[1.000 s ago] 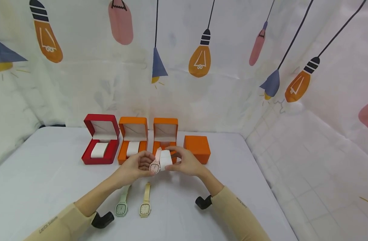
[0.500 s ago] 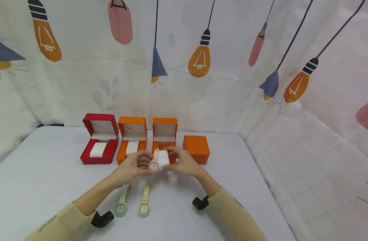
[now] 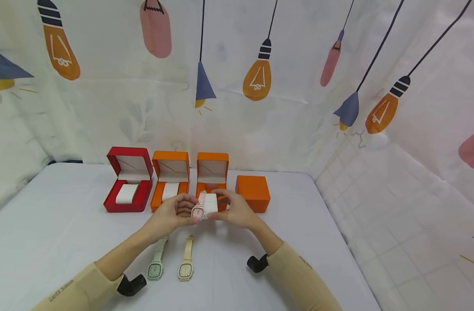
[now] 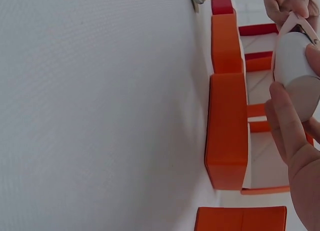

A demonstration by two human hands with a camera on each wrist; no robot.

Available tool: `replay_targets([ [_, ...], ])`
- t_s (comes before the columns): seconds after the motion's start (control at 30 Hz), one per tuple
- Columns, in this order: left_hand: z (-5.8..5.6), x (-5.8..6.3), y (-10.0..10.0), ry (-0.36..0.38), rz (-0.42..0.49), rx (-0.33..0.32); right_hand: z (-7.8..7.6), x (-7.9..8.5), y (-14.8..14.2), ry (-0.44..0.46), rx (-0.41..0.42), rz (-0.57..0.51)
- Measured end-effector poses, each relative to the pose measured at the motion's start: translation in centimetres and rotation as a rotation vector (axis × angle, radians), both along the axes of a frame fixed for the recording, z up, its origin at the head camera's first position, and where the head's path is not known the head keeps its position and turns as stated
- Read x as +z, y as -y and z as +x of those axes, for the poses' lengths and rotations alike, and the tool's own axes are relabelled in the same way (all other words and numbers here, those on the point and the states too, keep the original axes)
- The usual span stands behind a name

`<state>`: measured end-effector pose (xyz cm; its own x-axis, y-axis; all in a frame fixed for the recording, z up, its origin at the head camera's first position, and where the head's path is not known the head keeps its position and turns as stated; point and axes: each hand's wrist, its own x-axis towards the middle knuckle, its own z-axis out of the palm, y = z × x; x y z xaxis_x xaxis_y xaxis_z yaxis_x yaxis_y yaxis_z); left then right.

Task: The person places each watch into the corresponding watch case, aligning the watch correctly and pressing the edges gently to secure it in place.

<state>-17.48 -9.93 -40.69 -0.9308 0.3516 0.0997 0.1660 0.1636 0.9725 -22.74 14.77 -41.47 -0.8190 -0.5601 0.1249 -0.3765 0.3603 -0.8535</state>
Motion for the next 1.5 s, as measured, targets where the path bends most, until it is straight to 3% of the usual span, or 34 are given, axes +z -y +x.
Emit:
replay_targets([
  [0.17,0.25,-0.02,-0.45,-0.076,-0.107,0.072,0.13,0.05,-0.02,-0.011,-0.009,0.004],
  [0.4,0.40,-0.08,-0.58,-0.109,-0.183,0.100,0.06,0.05,0.05,-0.005,-0.009,0.006],
  [0.83,0.23,0.02,-0.29,-0.165,-0.189,0.080,-0.06,0.27,0.08,0.027,-0.044,-0.033],
  [1.03,0.06,0.04,-0.26,-0.147,-0.139,0.059,-0.24,-0.12,0.07,0.048,-0.055,-0.059],
  [1.5,-0.13,-0.27,-0.21,-0.179,-0.146,0.094,-0.04,-0.22,0.51,0.069,-0.082,-0.099],
])
